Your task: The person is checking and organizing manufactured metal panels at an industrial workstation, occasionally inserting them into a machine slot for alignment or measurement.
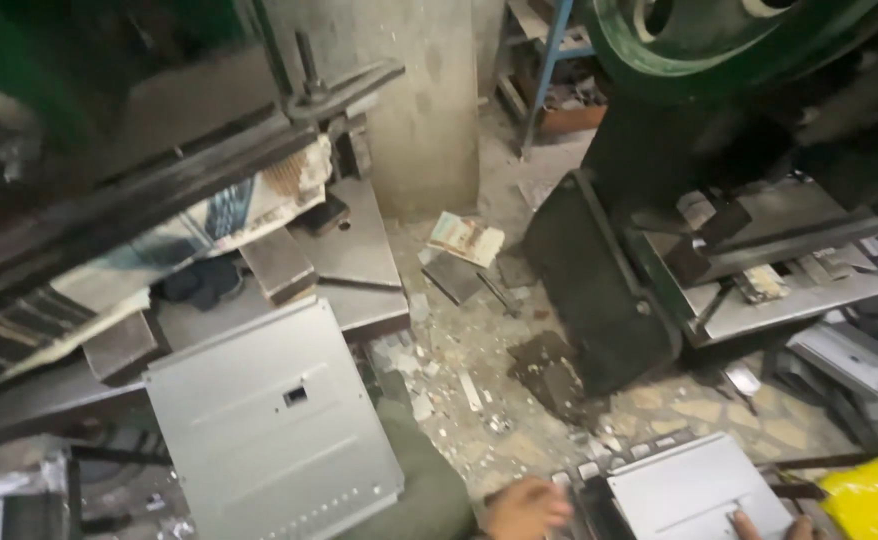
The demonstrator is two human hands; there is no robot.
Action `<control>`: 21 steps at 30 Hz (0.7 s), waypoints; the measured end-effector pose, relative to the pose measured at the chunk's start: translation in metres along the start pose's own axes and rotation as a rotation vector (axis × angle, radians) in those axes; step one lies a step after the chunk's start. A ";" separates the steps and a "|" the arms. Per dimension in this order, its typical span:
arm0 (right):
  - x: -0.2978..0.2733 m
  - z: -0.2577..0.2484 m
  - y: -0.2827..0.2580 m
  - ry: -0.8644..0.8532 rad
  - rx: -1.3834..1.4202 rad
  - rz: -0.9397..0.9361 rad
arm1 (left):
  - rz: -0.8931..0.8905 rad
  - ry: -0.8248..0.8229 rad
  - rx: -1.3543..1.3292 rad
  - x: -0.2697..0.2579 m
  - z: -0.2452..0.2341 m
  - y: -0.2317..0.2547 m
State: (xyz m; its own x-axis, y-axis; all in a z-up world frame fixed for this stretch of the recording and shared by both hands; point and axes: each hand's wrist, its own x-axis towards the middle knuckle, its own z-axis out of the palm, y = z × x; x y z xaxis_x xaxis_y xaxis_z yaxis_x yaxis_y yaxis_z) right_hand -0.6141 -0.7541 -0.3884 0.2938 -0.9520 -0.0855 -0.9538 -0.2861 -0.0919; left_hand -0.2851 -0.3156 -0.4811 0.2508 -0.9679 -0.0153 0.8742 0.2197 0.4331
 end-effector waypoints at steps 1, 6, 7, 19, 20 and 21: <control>-0.005 0.026 -0.007 0.026 -0.023 -0.013 | -0.002 -0.048 -0.026 -0.003 -0.016 0.062; -0.057 0.084 -0.023 0.123 -0.222 -0.079 | 0.000 0.675 0.668 -0.064 0.095 0.230; -0.069 0.093 -0.037 0.141 -0.258 -0.093 | -0.008 0.782 0.723 -0.075 0.124 0.258; -0.178 -0.062 -0.246 -0.522 -0.491 -0.143 | -0.035 0.857 0.684 -0.115 0.168 0.291; -0.175 -0.053 -0.239 -0.522 -0.492 -0.145 | -0.034 0.859 0.683 -0.117 0.164 0.291; -0.172 -0.044 -0.232 -0.517 -0.471 -0.165 | -0.037 0.853 0.689 -0.120 0.160 0.290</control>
State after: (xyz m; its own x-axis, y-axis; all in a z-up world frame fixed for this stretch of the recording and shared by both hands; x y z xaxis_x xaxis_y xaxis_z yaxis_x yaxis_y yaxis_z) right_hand -0.4461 -0.5291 -0.3091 0.3170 -0.7525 -0.5773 -0.7860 -0.5491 0.2842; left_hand -0.1286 -0.1556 -0.2092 0.6671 -0.5112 -0.5419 0.5334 -0.1801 0.8265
